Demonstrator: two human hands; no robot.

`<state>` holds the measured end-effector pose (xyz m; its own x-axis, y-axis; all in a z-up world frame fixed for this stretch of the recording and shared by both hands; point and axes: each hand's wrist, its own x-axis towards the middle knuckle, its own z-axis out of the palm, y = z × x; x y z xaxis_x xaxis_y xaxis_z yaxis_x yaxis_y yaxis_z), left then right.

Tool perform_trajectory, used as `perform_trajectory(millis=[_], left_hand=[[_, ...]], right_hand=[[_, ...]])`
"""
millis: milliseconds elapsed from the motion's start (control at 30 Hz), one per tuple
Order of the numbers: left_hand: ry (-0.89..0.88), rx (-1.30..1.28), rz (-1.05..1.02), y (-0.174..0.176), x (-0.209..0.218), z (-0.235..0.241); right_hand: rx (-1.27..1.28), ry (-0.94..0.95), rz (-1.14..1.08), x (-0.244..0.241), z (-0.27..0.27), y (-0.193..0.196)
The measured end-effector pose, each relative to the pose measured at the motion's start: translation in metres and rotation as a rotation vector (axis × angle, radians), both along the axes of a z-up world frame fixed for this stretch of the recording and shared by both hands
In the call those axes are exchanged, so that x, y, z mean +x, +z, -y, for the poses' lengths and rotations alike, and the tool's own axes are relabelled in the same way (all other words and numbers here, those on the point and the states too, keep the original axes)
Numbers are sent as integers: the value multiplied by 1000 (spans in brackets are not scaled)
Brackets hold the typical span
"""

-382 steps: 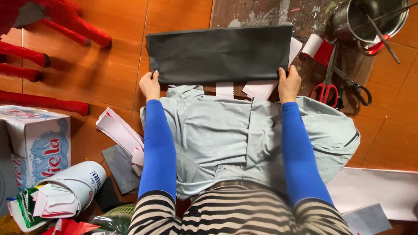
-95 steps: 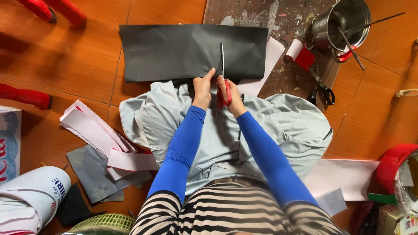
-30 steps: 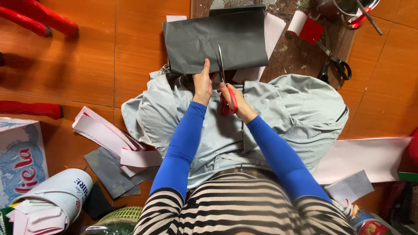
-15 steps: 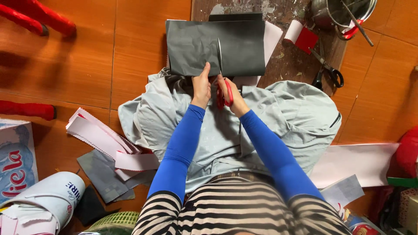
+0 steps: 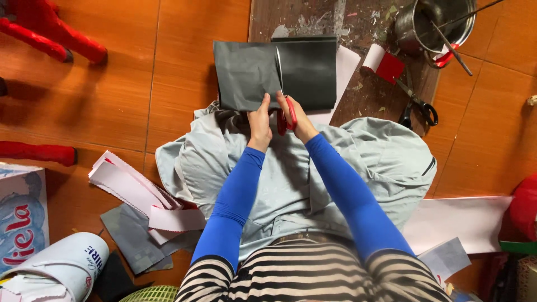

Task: The recorder is cutting and folding sheets of paper and metallic film to decorate a paper-mache giraffe.

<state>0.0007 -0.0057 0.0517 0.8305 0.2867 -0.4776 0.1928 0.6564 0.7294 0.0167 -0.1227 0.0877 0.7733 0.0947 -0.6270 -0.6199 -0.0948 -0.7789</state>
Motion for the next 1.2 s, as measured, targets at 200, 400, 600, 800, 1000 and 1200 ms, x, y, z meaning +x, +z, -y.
perform_trajectory(millis=[200, 400, 600, 800, 1000, 1200], left_hand=[[-18, 12, -78, -17, 1, -1], [-64, 44, -113, -32, -1, -1], [-110, 36, -131, 8, 3, -2], [-151, 23, -60, -9, -4, 3], [-567, 219, -63, -42, -24, 11], [-854, 259, -159, -5, -12, 9]], right_hand=[[7, -80, 170, 3, -5, -37], [52, -141, 129, 16, -11, -8], [14, -143, 215, 28, -3, -29], [106, -173, 176, 25, 1, 24], [-53, -143, 461, 1, 76, -7], [-333, -142, 445, 10, 153, -18]])
